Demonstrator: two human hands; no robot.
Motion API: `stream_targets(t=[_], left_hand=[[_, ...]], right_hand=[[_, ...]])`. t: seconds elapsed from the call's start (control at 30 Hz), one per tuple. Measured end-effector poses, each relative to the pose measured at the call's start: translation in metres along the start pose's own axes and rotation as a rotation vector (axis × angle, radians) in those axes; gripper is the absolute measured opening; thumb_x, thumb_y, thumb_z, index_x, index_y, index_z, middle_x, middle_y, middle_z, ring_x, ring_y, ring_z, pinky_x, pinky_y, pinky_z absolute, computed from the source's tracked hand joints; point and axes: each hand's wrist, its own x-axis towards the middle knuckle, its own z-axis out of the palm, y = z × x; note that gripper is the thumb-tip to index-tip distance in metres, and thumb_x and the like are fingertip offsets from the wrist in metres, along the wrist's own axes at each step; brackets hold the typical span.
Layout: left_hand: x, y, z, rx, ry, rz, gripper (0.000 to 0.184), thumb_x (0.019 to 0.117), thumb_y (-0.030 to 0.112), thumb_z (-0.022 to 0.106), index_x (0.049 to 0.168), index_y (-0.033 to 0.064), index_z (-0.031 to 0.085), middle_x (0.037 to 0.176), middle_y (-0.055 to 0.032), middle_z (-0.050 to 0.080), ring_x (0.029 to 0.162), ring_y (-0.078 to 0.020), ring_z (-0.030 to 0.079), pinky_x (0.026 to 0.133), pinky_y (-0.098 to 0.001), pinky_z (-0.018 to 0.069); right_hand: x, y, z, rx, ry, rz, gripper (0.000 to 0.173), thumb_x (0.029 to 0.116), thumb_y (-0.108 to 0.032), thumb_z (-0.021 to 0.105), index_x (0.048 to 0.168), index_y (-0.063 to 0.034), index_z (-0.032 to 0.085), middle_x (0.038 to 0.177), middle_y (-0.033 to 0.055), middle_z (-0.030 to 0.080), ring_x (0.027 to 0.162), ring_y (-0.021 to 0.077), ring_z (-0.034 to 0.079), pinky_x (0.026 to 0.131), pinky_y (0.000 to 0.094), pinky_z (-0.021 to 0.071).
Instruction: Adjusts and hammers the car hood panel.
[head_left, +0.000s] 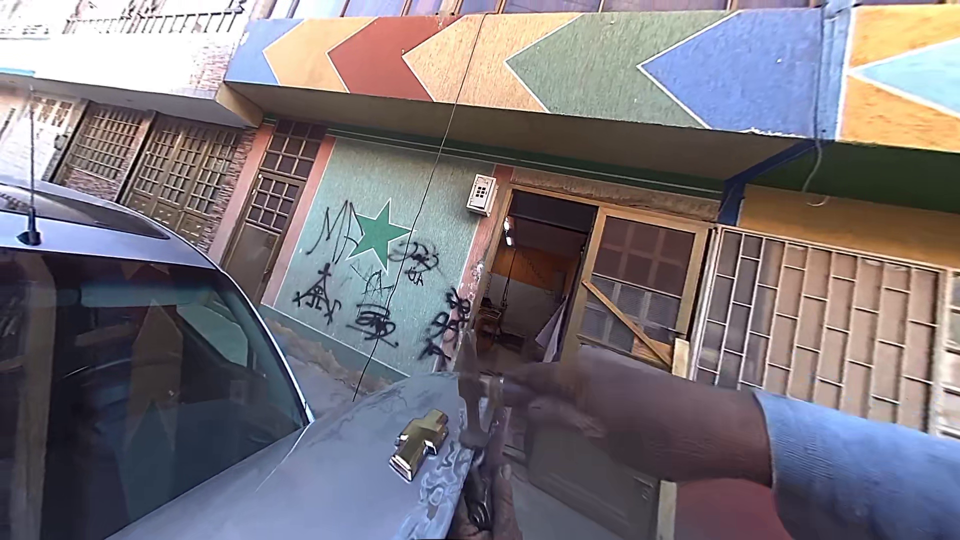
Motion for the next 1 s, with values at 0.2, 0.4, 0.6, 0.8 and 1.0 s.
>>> stream_targets(t=[0.2, 0.4, 0.6, 0.8, 1.0], left_hand=[[0.0, -0.005, 0.002, 0.04, 0.027, -0.04, 0.021, 0.09, 0.012, 0.077, 0.102, -0.0041, 0.07, 0.079, -0.0072, 0.071, 0.065, -0.0119, 0.067, 0.063, -0.0301, 0.0584], [0.0, -0.006, 0.001, 0.047, -0.005, -0.04, 0.023, 0.0897, 0.01, 0.077, 0.105, -0.0057, 0.07, 0.077, -0.0081, 0.07, 0.06, -0.0111, 0.064, 0.061, -0.0295, 0.0582], [0.006, -0.004, 0.005, 0.064, -0.001, -0.09, 0.022, 0.0907, 0.015, 0.076, 0.102, -0.0035, 0.069, 0.069, -0.0048, 0.067, 0.055, -0.0105, 0.062, 0.057, -0.0298, 0.0557], [0.007, -0.008, 0.008, 0.01, 0.024, -0.016, 0.028, 0.0885, 0.003, 0.076, 0.113, -0.0082, 0.069, 0.092, -0.0127, 0.075, 0.077, -0.0114, 0.071, 0.074, -0.0294, 0.0608], [0.006, -0.007, 0.006, 0.029, 0.005, -0.045, 0.026, 0.0898, 0.006, 0.076, 0.111, -0.0067, 0.07, 0.091, -0.0117, 0.075, 0.071, -0.012, 0.07, 0.068, -0.0305, 0.0611]], right_hand=[[0.005, -0.001, -0.022, 0.168, 0.33, 0.105, 0.035, 0.1067, -0.048, 0.051, 0.135, -0.034, 0.066, 0.085, -0.0038, 0.068, 0.067, 0.0078, 0.061, 0.063, 0.0298, 0.0539], [-0.008, 0.006, 0.002, 0.014, -0.009, 0.028, 0.042, 0.1069, -0.05, 0.048, 0.142, -0.0311, 0.06, 0.106, 0.0048, 0.072, 0.093, 0.0226, 0.07, 0.083, 0.0533, 0.0563], [-0.002, 0.01, -0.007, 0.187, 0.332, 0.14, 0.04, 0.1074, -0.048, 0.049, 0.142, -0.033, 0.06, 0.093, 0.001, 0.07, 0.074, 0.0139, 0.066, 0.071, 0.038, 0.0575], [-0.005, 0.015, 0.0, 0.08, 0.121, 0.097, 0.041, 0.1073, -0.051, 0.046, 0.141, -0.0319, 0.06, 0.103, 0.0023, 0.071, 0.088, 0.018, 0.068, 0.081, 0.0473, 0.0568], [-0.009, 0.017, 0.03, 0.075, 0.09, 0.072, 0.042, 0.1073, -0.048, 0.048, 0.145, -0.0299, 0.056, 0.102, 0.0065, 0.07, 0.088, 0.0233, 0.069, 0.079, 0.0512, 0.0562]])
